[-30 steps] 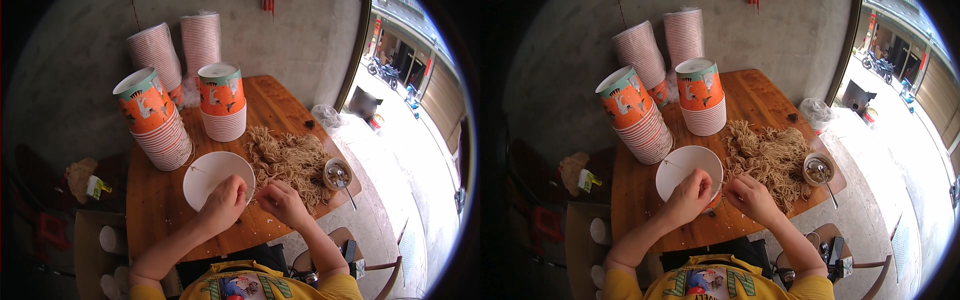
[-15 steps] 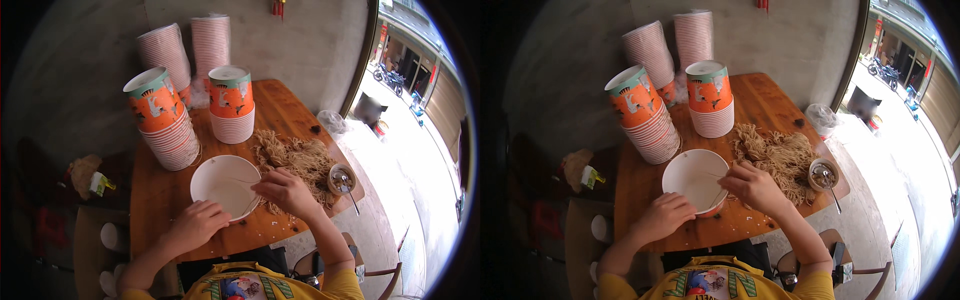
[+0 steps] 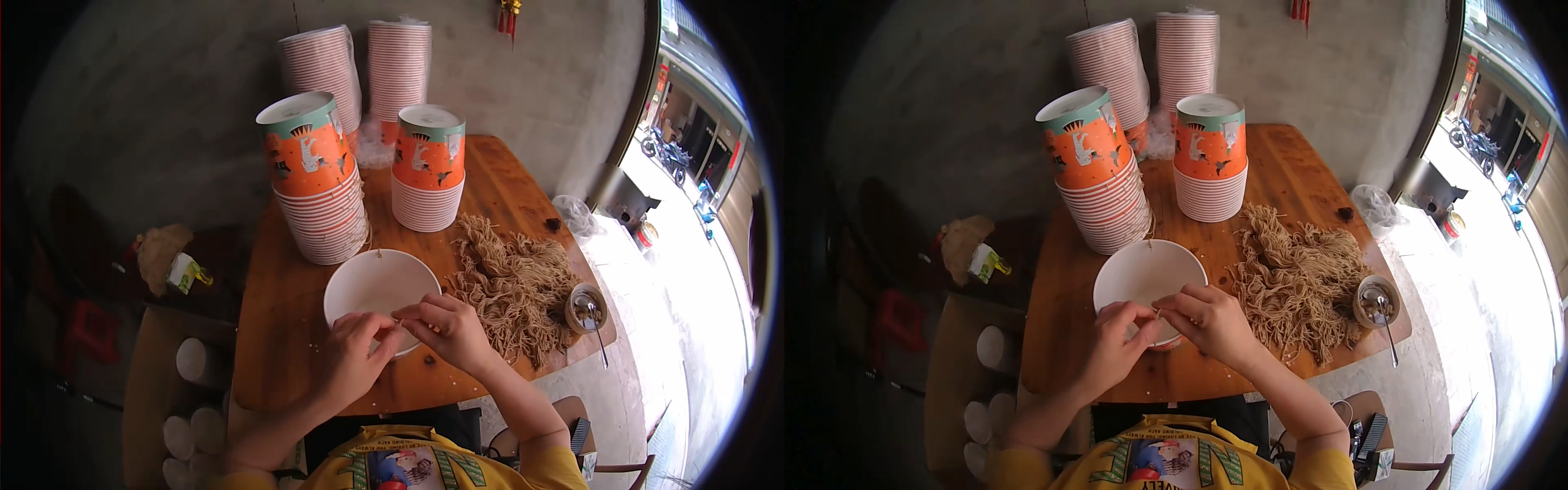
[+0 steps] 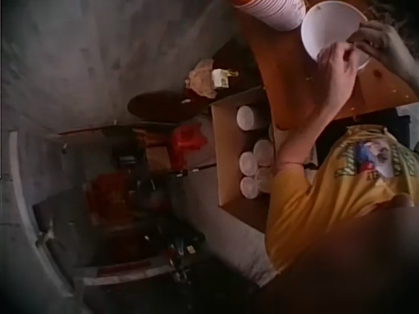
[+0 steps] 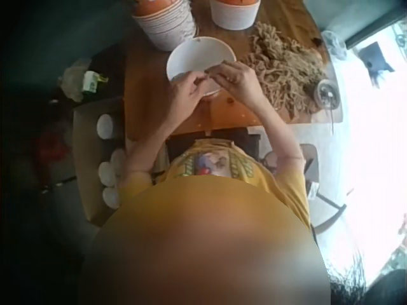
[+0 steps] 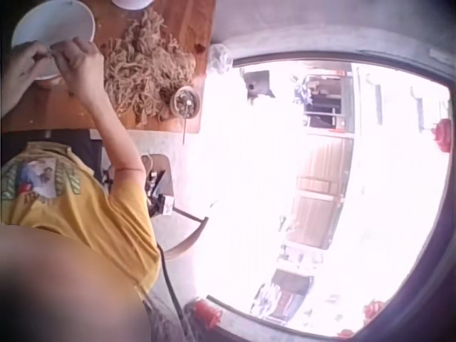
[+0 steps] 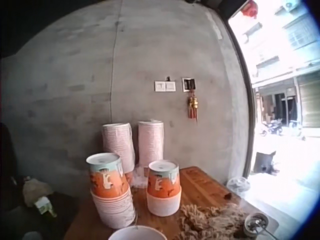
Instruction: Cleaning and sorting dried shredded food strands by hand into paper cups.
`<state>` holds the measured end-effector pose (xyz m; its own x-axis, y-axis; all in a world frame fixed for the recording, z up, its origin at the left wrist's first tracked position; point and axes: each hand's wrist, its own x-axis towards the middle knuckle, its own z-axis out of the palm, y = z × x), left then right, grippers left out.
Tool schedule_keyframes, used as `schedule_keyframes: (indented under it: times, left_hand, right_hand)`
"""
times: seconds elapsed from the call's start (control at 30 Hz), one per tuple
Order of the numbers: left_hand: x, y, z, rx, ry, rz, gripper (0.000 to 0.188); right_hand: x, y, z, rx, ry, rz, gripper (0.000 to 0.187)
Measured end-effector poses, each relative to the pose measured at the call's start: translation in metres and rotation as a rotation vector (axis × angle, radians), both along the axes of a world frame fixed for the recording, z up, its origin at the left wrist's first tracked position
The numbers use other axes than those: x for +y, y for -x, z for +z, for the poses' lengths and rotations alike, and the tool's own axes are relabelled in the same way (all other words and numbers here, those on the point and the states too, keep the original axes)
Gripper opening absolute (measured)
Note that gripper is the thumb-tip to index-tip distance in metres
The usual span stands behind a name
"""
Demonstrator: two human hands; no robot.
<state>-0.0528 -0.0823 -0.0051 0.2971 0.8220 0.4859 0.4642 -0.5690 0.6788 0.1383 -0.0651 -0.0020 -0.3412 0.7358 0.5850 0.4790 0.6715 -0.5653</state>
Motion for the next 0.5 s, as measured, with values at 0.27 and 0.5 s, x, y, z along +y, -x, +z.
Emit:
schedule_keyframes:
  times: [0.27, 0.5]
  left_hand:
    - [0.002, -0.001, 0.002, 0.093, -0.093, -0.032, 0.015]
    - [0.004, 0.014, -0.006, 0.248, -0.184, -0.124, 0.017]
  right_hand:
    - [-0.003, -0.005, 0.004, -0.167, -0.26, -0.194, 0.021]
    - [0.007, -0.022, -0.002, -0.227, -0.372, -0.343, 0.029]
